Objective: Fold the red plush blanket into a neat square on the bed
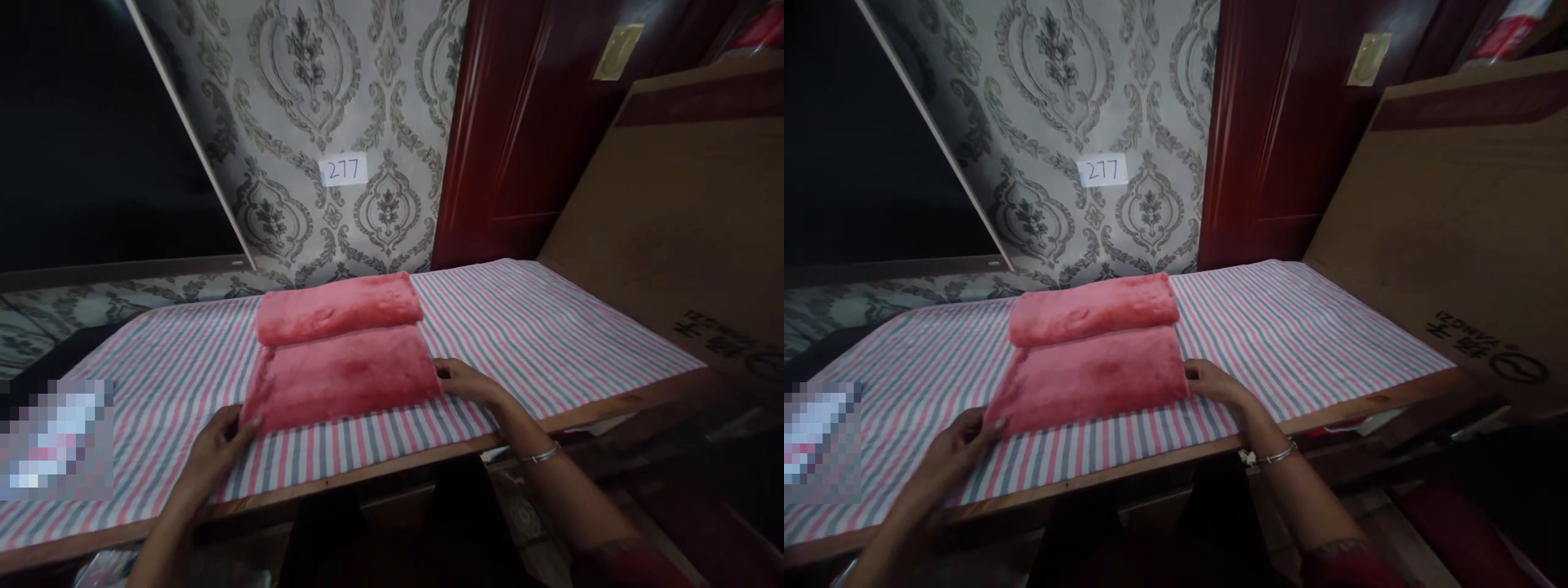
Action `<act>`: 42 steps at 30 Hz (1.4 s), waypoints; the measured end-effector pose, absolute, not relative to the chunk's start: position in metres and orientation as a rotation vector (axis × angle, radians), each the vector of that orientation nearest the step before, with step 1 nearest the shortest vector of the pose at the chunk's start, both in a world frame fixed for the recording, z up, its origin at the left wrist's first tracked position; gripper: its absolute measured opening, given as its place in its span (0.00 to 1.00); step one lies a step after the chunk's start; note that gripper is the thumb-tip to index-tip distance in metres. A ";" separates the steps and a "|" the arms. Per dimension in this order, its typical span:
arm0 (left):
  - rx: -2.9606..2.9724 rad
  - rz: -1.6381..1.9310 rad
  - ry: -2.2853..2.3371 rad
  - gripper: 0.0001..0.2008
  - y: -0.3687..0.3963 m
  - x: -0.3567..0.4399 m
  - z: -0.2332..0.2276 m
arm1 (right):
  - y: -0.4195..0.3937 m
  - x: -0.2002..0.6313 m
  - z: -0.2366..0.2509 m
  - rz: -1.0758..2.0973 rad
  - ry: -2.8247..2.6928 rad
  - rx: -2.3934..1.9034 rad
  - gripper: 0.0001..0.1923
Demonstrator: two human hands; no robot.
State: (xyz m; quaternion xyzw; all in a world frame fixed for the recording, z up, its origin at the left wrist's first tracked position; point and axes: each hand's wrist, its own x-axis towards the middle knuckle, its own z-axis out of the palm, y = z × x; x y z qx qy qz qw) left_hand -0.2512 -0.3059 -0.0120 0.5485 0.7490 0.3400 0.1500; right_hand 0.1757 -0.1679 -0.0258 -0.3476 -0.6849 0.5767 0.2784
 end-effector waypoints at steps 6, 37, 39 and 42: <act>1.818 1.037 2.114 0.20 -0.307 -0.257 -0.030 | -0.173 0.179 -0.030 1.370 -1.766 -0.985 0.13; 1.706 1.050 2.180 0.24 -0.316 -0.270 -0.026 | -0.212 0.167 -0.058 0.777 -1.740 -1.285 0.07; 1.722 1.103 2.209 0.23 -0.314 -0.274 -0.029 | -0.212 0.171 -0.059 0.789 -1.695 -1.328 0.07; 1.840 1.085 2.180 0.21 -0.312 -0.278 -0.033 | -0.212 0.176 -0.060 0.732 -1.686 -1.358 0.07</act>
